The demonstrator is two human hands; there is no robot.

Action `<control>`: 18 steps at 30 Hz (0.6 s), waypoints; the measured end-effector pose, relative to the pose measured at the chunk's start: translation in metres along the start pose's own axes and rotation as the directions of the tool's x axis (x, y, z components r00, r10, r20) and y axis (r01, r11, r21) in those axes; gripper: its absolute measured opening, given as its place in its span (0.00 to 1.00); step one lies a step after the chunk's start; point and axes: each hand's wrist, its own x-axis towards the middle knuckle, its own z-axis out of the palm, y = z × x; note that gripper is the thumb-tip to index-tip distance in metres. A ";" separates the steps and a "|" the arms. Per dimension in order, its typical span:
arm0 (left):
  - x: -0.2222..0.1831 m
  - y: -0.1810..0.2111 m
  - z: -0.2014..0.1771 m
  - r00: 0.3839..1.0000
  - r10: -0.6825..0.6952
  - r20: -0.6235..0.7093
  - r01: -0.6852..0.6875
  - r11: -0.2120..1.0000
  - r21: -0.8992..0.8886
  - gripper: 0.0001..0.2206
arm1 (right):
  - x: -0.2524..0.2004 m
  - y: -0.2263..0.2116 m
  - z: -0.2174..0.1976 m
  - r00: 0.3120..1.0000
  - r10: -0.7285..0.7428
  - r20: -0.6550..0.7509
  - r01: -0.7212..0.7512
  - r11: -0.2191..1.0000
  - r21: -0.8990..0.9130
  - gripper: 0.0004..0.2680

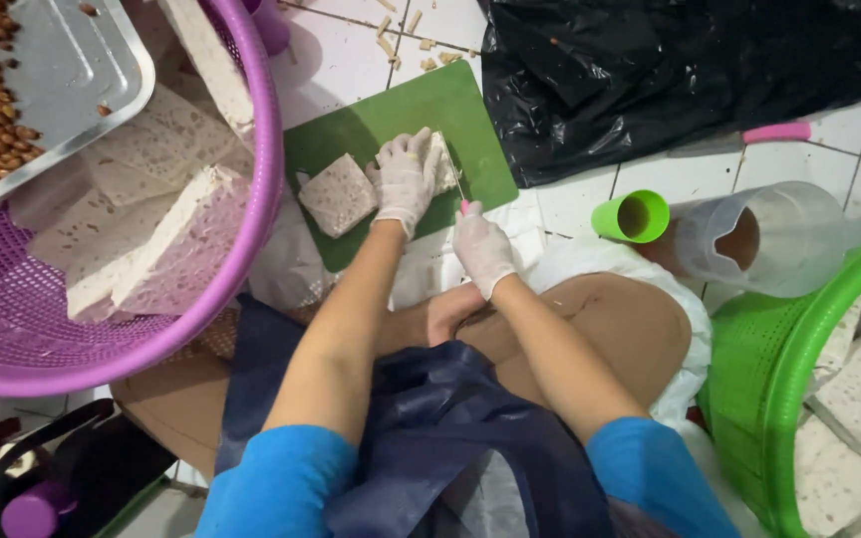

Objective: A person wearing gloves slices blocks of tempeh into thin strips using a knife on a cutting board while sitting on the floor.

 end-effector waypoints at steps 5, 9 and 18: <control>0.001 0.006 0.009 0.969 -0.051 -0.240 0.075 0.993 0.092 0.17 | -0.009 -0.008 -0.029 1.000 -0.027 0.003 0.027 0.994 -0.105 0.13; 0.004 0.006 0.007 0.959 -0.071 -0.273 0.099 0.991 0.088 0.17 | -0.002 -0.007 -0.019 0.997 -0.082 -0.007 0.079 0.973 -0.217 0.12; 0.001 0.003 0.001 0.975 -0.052 -0.218 0.065 0.996 0.054 0.15 | 0.030 -0.011 -0.011 0.910 0.111 0.399 -0.194 0.965 0.174 0.14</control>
